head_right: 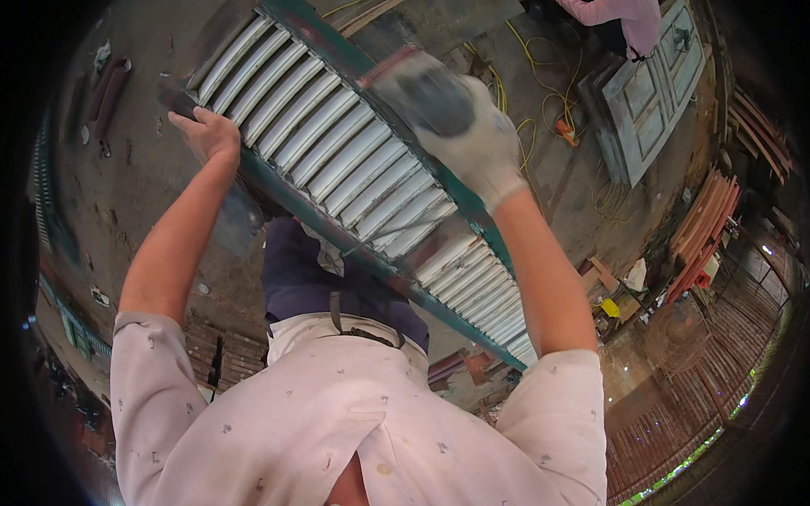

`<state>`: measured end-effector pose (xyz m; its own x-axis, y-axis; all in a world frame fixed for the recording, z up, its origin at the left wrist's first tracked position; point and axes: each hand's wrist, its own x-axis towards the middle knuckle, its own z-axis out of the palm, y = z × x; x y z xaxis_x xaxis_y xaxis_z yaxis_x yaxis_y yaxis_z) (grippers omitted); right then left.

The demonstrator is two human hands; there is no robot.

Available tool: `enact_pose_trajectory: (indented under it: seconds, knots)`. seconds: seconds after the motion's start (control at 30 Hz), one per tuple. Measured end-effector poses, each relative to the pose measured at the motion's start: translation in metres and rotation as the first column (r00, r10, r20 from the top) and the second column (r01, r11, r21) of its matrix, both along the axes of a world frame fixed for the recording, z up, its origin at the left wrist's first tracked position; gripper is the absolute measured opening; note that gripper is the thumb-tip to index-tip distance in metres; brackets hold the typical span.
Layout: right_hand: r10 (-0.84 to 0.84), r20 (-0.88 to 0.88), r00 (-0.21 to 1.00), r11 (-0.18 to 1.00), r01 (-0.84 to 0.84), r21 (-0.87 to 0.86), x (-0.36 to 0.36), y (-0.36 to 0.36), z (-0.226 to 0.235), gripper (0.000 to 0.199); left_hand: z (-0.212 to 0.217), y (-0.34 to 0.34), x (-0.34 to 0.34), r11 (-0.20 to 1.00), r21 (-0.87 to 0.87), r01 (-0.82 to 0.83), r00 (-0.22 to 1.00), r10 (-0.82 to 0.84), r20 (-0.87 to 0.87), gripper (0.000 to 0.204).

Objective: The person uses an electric sander to smooth the surface of a long green slatted wooden object. They move the sander along the slats and edges, repositioning the object as needed to reach different areas.

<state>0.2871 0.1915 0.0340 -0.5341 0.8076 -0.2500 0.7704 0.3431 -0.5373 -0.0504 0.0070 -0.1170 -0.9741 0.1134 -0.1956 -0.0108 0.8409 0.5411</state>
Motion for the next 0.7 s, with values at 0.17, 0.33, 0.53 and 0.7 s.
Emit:
enact_pose_trajectory:
  seconds: [0.17,0.33,0.53,0.7]
  knots:
    - [-0.114,-0.021,0.993,0.992,0.113,-0.061,0.132,-0.054,-0.003,0.081,0.003,0.004,0.001,0.999,-0.033,-0.008,1.000,0.009,0.023,0.077]
    - [-0.185,-0.037,0.982,0.982,0.182,-0.059,0.201,-0.092,-0.003,0.080,-0.001,0.001,0.001,0.998,-0.061,0.002,1.000,0.000,0.028,0.076]
    - [-0.164,0.043,0.985,0.984,0.167,-0.055,0.219,-0.068,0.011,0.078,-0.006,0.002,0.002,1.000,0.001,0.011,1.000,-0.011,-0.013,0.075]
    - [-0.178,0.059,0.982,0.981,0.181,-0.067,0.258,-0.078,0.011,0.075,-0.005,0.004,0.009,0.997,0.021,-0.072,0.997,0.072,-0.032,0.074]
